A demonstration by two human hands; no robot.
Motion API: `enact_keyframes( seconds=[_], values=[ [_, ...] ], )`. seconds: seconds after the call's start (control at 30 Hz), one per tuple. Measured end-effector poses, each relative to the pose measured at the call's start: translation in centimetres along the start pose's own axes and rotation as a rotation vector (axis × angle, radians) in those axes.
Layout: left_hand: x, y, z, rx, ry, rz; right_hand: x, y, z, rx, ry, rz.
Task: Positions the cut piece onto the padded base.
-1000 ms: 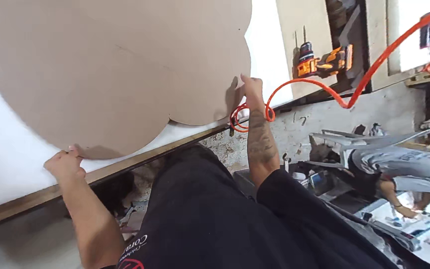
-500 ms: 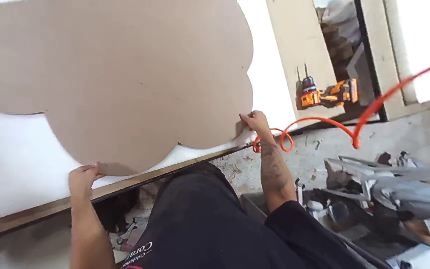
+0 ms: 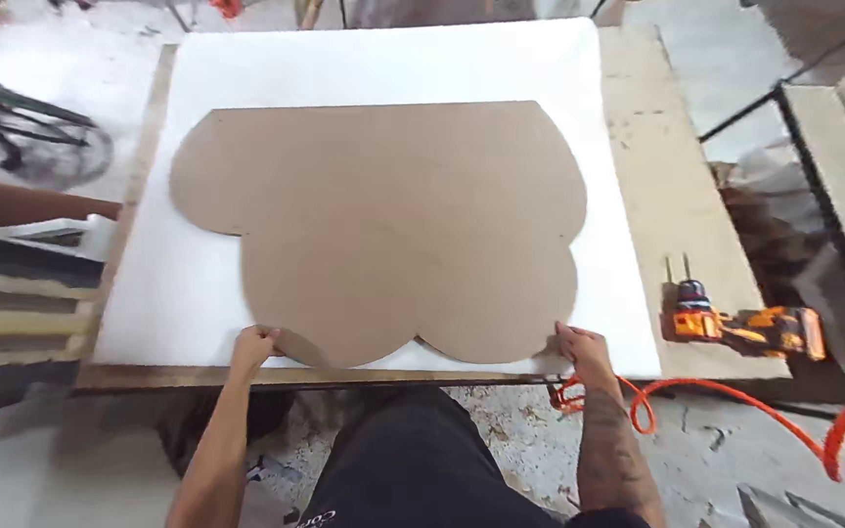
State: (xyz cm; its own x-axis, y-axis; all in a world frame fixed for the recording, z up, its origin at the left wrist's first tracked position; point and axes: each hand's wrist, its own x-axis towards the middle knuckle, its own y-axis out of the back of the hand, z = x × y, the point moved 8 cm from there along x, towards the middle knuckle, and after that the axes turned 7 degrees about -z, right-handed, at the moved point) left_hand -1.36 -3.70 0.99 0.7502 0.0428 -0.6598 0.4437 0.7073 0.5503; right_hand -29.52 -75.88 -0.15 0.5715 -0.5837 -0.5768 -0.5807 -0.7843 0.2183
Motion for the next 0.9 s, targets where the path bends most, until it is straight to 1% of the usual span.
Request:
enact_keyframes(
  seconds=[0.07, 0.13, 0.33, 0.43, 0.5, 0.57, 0.6, 0.67, 0.8, 0.9],
  values=[
    [0.3, -1.9, 0.6, 0.000, -0.014, -0.015, 1.2, 1.7, 0.2, 0.006, -0.011, 0.033],
    [0.5, -2.6, 1.3, 0.032, -0.019, 0.004, 1.3, 2.8, -0.2, 0.001, -0.005, 0.046],
    [0.0, -2.6, 1.9, 0.056, -0.015, 0.079, 1.1, 2.8, 0.4, 0.104, 0.040, 0.073],
    [-0.2, -3.1, 2.9, -0.003, -0.072, 0.089, 1.7, 2.8, 0.2, 0.163, -0.006, 0.101],
    [-1.2, -3.8, 3.4, -0.125, -0.136, 0.070, 2.4, 2.4, 0.3, 0.138, -0.072, 0.058],
    [-2.1, -5.0, 4.0, -0.238, -0.152, 0.026, 3.1, 2.0, 0.3, 0.100, -0.123, -0.009],
    [-2.0, -5.8, 4.1, -0.261, -0.145, 0.003, 3.4, 2.0, 0.2, 0.106, -0.140, -0.029],
    [-1.3, -6.9, 3.8, -0.225, -0.111, -0.006, 3.4, 2.2, 0.3, 0.124, -0.158, -0.041],
    [-1.1, -5.4, 3.6, -0.156, -0.082, 0.044, 1.7, 2.2, 0.7, 0.203, -0.121, -0.016],
    [-0.8, -4.9, 2.5, -0.179, -0.083, 0.067, 0.3, 1.8, 3.1, 0.152, -0.129, 0.044]
  ],
)
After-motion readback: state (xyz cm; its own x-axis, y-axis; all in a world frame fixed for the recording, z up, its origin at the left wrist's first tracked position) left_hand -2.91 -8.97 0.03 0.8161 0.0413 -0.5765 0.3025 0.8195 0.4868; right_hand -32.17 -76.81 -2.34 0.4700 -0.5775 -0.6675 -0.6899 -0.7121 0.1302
